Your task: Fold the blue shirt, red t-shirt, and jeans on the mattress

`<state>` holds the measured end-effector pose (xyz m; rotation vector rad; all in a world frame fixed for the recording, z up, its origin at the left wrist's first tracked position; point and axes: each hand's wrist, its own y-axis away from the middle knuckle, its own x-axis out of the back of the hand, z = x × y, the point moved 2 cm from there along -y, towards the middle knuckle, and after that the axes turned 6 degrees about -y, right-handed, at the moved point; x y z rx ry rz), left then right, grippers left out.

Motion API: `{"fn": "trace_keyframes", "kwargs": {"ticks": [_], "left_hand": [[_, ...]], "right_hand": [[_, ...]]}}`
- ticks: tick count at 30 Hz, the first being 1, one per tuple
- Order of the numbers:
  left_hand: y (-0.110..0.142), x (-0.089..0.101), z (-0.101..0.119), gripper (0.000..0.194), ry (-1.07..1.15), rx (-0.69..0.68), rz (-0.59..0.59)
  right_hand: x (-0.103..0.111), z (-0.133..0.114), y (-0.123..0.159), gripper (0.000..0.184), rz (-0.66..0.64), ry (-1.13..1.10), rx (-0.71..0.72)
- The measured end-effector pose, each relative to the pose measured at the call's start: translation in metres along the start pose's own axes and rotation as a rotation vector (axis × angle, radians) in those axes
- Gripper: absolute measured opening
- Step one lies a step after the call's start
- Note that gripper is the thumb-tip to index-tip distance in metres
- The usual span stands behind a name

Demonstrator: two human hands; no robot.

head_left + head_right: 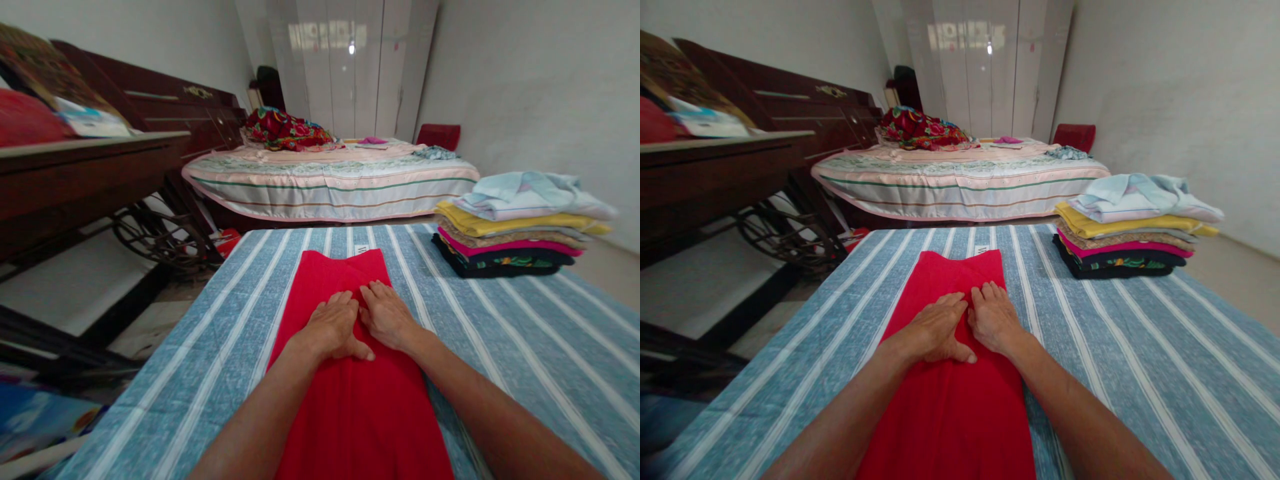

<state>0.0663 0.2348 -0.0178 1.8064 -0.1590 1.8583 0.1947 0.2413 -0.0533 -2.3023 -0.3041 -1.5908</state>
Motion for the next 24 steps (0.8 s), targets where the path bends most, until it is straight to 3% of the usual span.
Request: {"fn": "trace_keyframes", "kwargs": {"ticks": [8,13,24], "left_hand": [[-0.001,-0.001,-0.002,0.097,0.01,-0.023,0.019],[-0.003,-0.004,-0.004,0.111,0.007,0.001,-0.011],[-0.008,0.0,0.0,0.121,-0.031,-0.016,-0.083]], "right_hand": [[-0.004,-0.014,0.006,0.06,-0.062,-0.022,-0.099],[-0.008,-0.017,0.007,0.063,-0.084,-0.035,-0.153],[-0.009,-0.015,0.01,0.067,-0.089,-0.037,-0.137]]}}
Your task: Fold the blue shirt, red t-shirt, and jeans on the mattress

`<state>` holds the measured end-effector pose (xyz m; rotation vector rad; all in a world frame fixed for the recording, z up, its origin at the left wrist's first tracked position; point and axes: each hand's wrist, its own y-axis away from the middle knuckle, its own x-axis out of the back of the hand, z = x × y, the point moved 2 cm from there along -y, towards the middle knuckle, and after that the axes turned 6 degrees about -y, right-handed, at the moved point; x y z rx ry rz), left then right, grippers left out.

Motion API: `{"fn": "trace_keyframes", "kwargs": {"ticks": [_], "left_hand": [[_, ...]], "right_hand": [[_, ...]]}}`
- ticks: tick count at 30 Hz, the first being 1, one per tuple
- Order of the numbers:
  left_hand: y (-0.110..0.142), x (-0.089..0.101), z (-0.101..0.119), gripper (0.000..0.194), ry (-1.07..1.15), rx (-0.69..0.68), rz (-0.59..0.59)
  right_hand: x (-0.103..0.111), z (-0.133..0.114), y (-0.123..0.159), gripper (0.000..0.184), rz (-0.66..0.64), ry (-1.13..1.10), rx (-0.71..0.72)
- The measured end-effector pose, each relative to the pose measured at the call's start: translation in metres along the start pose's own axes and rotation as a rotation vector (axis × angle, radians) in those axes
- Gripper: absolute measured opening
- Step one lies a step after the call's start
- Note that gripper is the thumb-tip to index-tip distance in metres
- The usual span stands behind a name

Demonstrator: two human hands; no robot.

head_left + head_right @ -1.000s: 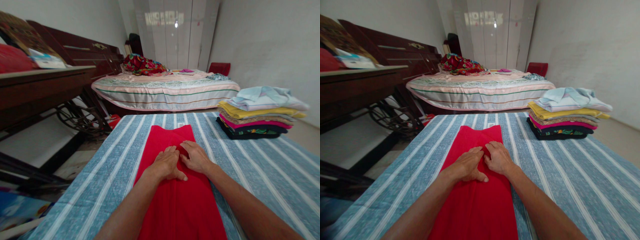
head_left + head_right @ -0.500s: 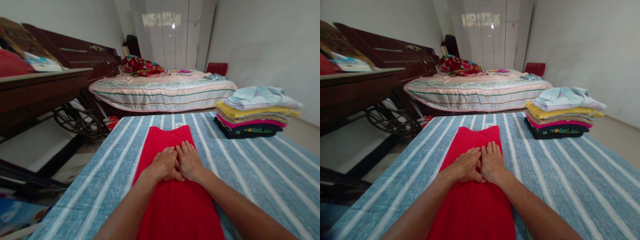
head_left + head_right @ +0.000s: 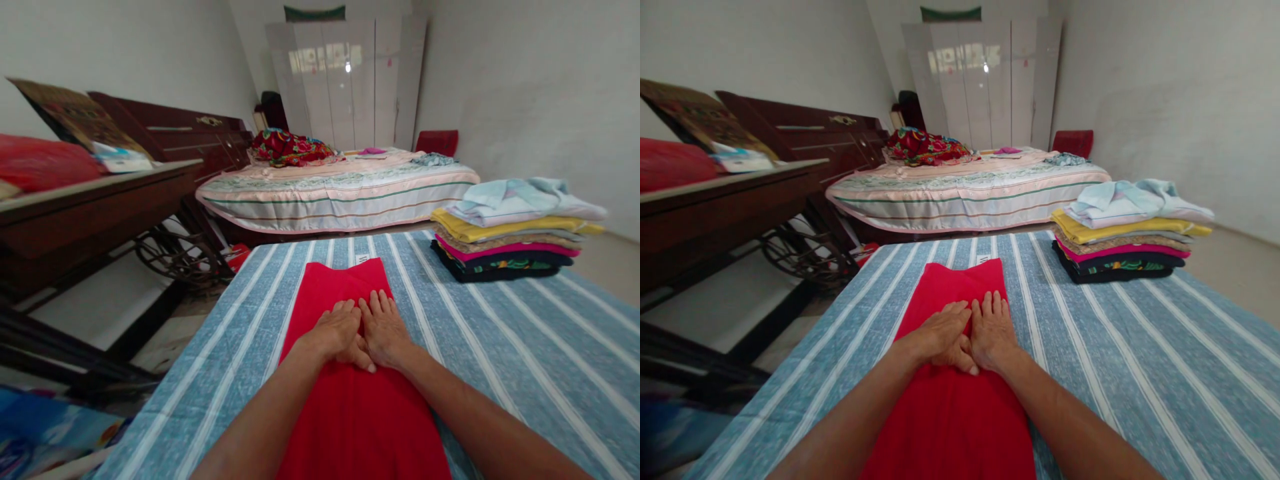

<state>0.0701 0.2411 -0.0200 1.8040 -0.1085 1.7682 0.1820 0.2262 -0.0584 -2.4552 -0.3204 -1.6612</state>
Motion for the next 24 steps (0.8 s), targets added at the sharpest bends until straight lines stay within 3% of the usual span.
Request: {"fn": "trace_keyframes", "kwargs": {"ticks": [3,10,14,16,18,24], "left_hand": [[0.003,0.0,0.001,0.125,-0.008,0.013,-0.008],[0.021,0.005,-0.002,0.111,0.046,-0.034,-0.002],[0.01,0.014,-0.015,0.074,0.076,-0.038,0.191],[-0.003,0.02,-0.022,0.054,0.016,0.03,0.32],[-0.019,0.023,-0.03,0.047,-0.044,0.132,0.394],[-0.052,0.009,-0.062,0.059,-0.029,0.396,0.414]], "right_hand": [[-0.001,0.0,0.0,0.072,-0.005,-0.003,0.008],[0.0,-0.002,0.001,0.085,0.003,-0.013,0.016],[-0.003,-0.002,0.001,0.088,0.019,-0.003,0.016],[-0.004,-0.002,0.001,0.095,0.026,-0.009,0.008],[-0.004,-0.003,0.0,0.1,0.024,-0.008,0.009],[-0.008,-0.002,-0.001,0.101,0.029,0.012,0.017]]}}
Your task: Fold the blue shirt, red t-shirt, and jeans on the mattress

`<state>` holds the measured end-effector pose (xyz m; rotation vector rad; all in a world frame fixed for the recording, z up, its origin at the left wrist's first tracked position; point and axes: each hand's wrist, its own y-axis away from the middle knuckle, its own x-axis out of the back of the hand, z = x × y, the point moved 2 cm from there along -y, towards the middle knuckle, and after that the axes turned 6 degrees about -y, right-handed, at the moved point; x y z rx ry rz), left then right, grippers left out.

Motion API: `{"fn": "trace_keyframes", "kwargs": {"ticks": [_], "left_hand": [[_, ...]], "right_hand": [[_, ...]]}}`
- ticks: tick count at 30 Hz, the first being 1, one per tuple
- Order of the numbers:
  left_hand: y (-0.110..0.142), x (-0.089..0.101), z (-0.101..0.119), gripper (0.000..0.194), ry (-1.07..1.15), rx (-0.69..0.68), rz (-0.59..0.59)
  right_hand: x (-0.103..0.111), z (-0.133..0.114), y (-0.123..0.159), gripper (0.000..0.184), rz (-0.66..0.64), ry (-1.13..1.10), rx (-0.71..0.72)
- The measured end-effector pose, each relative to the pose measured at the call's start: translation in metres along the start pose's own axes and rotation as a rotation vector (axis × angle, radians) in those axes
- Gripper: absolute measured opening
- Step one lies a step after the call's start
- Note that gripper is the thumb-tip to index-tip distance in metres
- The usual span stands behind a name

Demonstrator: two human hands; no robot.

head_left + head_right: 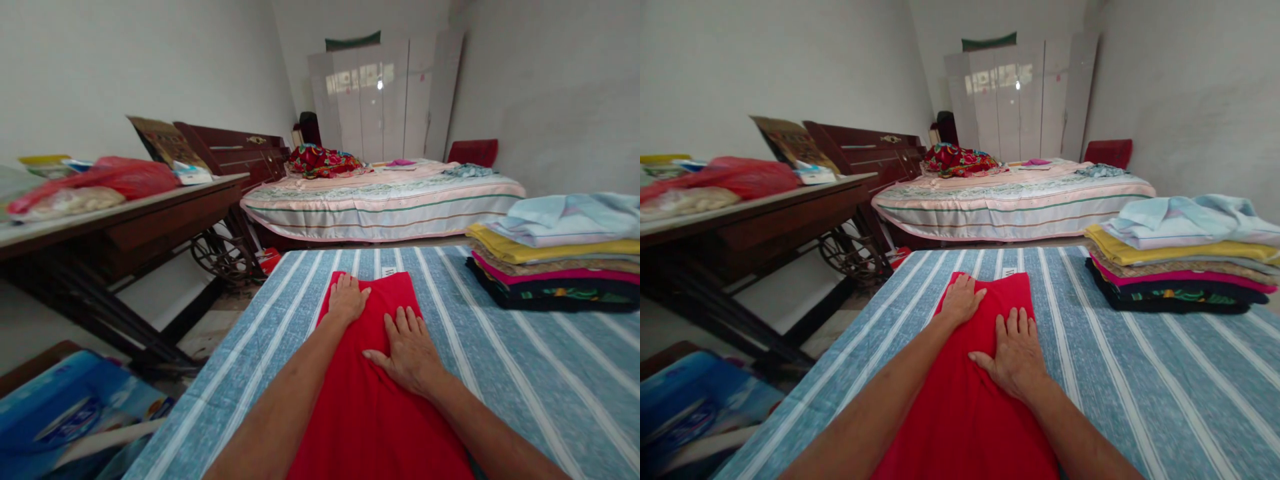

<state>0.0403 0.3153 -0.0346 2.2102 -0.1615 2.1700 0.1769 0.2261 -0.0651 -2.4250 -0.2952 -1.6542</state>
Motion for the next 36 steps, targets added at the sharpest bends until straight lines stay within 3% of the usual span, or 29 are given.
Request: {"fn": "trace_keyframes", "kwargs": {"ticks": [4,11,18,30,36], "left_hand": [[-0.005,-0.016,-0.01,0.067,0.001,0.041,-0.027],[-0.011,-0.009,-0.014,0.058,-0.038,0.018,0.068],[-0.028,-0.021,-0.025,0.065,-0.038,0.001,-0.032],[-0.02,-0.016,-0.023,0.064,-0.056,0.003,0.008],[-0.024,-0.02,-0.023,0.069,-0.045,0.025,-0.054]], "right_hand": [[-0.002,0.001,0.0,0.1,0.005,0.003,0.001],[0.0,0.0,-0.001,0.1,0.003,-0.011,-0.001],[0.001,0.0,-0.002,0.101,0.002,-0.009,-0.003],[0.002,-0.001,-0.001,0.1,-0.016,-0.011,-0.013],[0.001,0.0,-0.001,0.098,-0.009,0.005,-0.015]]}}
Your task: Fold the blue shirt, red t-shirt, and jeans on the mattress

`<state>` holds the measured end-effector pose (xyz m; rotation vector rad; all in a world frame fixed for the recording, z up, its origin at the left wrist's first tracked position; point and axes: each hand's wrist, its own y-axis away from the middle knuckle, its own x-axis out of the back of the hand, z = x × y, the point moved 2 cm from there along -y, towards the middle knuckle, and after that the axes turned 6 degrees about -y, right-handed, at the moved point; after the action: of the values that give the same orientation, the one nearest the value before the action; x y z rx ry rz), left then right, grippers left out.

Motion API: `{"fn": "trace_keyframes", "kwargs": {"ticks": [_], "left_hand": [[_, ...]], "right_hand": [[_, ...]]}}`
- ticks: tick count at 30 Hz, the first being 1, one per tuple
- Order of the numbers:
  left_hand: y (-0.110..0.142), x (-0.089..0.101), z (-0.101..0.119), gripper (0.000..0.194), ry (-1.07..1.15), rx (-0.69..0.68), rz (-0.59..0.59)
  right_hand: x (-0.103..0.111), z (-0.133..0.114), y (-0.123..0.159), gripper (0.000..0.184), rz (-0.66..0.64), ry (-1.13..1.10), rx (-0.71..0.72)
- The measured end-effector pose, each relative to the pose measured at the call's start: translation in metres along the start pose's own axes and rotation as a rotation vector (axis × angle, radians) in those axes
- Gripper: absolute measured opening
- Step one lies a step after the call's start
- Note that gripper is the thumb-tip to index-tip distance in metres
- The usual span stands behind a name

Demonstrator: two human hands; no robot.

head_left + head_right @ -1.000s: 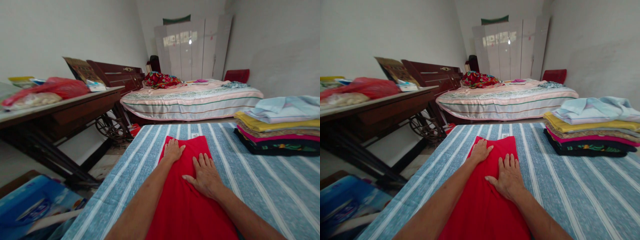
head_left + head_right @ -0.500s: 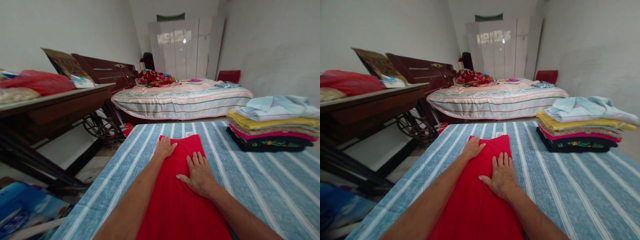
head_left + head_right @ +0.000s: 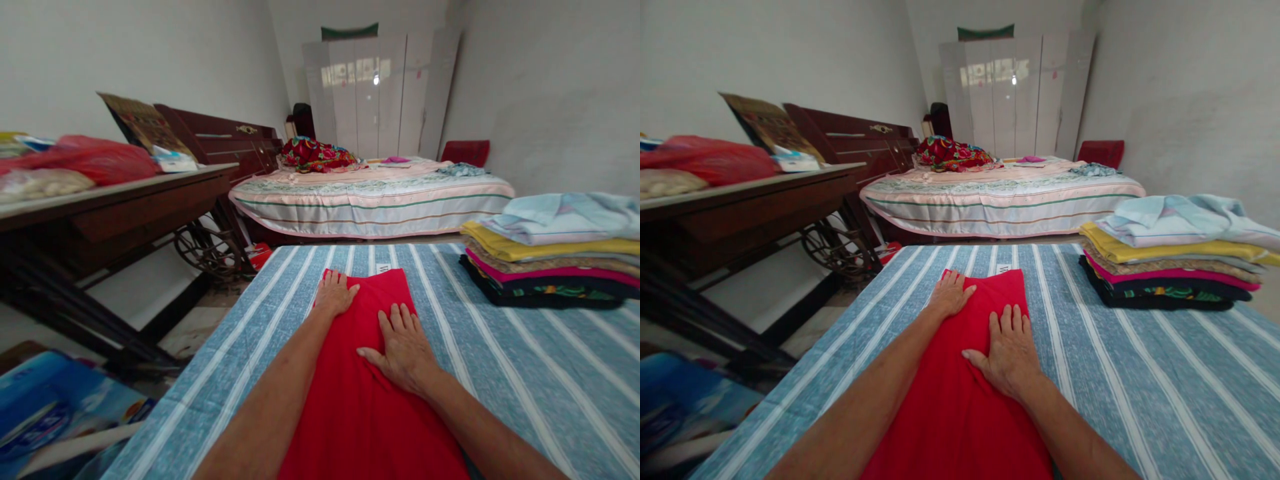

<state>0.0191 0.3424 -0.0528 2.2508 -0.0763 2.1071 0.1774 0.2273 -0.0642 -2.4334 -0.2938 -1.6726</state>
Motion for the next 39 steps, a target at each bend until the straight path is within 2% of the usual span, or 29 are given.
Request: {"fn": "trace_keyframes", "kwargs": {"ticks": [6,16,22,28,34,39], "left_hand": [[-0.003,-0.002,0.0,0.07,0.002,0.031,-0.039],[-0.004,-0.003,0.001,0.068,0.003,0.029,-0.03],[-0.004,0.006,0.001,0.065,0.043,-0.013,-0.031],[0.021,0.02,0.003,0.067,0.05,-0.006,-0.01],[0.049,0.005,0.005,0.081,0.054,0.011,-0.099],[0.057,0.007,0.008,0.078,0.053,0.001,-0.075]], "right_hand": [[-0.001,0.0,0.0,0.099,-0.009,-0.004,0.004],[0.003,0.0,0.002,0.099,-0.007,0.008,0.006],[0.003,0.001,0.002,0.098,0.004,0.023,-0.001],[0.001,0.004,0.002,0.098,0.002,0.035,0.008],[-0.003,0.008,0.004,0.097,0.009,0.071,0.016],[-0.002,0.009,0.005,0.095,0.011,0.103,-0.006]]}}
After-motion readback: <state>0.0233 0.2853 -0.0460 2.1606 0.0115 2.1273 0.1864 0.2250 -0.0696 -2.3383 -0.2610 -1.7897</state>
